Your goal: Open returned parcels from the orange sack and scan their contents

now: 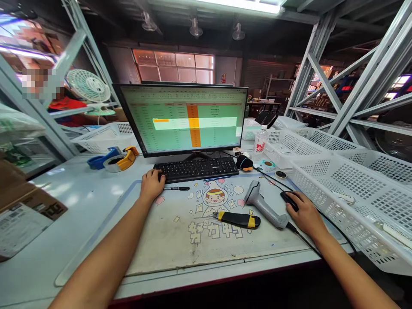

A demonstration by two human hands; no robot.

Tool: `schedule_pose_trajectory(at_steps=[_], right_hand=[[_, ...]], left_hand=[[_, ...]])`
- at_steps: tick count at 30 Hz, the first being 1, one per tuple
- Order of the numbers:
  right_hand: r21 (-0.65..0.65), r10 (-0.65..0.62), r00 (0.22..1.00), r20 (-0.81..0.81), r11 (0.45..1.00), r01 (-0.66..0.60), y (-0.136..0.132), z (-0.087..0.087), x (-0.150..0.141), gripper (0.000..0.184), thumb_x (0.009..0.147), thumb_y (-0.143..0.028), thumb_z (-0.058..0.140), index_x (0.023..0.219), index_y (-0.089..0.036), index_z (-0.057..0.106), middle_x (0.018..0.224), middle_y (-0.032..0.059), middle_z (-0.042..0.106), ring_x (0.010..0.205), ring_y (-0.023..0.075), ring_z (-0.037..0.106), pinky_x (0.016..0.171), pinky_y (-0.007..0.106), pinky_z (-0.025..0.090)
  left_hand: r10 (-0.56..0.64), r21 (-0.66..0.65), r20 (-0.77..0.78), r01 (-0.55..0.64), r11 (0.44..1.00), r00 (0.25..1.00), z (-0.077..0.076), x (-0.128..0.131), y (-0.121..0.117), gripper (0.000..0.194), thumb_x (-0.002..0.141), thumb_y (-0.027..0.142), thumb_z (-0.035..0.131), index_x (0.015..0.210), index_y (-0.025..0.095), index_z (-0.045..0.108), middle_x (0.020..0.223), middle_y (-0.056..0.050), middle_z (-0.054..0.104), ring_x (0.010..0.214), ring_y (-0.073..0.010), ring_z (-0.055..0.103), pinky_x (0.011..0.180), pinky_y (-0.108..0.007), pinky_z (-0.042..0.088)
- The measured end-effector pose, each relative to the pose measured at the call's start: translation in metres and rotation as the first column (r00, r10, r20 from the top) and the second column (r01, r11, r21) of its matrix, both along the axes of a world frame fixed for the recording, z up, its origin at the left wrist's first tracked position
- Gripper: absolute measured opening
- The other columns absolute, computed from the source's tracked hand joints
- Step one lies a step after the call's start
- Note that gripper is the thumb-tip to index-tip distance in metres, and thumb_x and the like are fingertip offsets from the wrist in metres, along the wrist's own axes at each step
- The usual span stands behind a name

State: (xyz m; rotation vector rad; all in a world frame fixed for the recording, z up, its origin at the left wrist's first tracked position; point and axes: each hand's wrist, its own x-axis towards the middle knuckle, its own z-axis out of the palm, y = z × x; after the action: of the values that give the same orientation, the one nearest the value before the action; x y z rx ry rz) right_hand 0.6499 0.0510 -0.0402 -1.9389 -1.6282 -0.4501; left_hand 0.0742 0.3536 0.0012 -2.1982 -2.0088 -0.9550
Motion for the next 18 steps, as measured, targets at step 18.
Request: schedule_pose_trajectory(at_steps=[18], right_hand=[[-0.029,-0.008,1.000,-0.002,1.000,0.008,0.0004,-0.0010,0.0002,0.050,0.102,-0.047,0.048,0.138,-0.019,0.069,0.141,0.0144,0.064,0.126,0.0350,0.066,0.114,0.054,0.053]], left_hand=[[0.001,0.006,-0.024,-0.001,1.000,1.000,0.0005,-0.0007,-0.0002,0.042,0.102,0.035,0.046,0.133,0.015,0.066,0.150,-0.018,0.056,0.137,-0.0410,0.049,0.115,-0.055,0.046]])
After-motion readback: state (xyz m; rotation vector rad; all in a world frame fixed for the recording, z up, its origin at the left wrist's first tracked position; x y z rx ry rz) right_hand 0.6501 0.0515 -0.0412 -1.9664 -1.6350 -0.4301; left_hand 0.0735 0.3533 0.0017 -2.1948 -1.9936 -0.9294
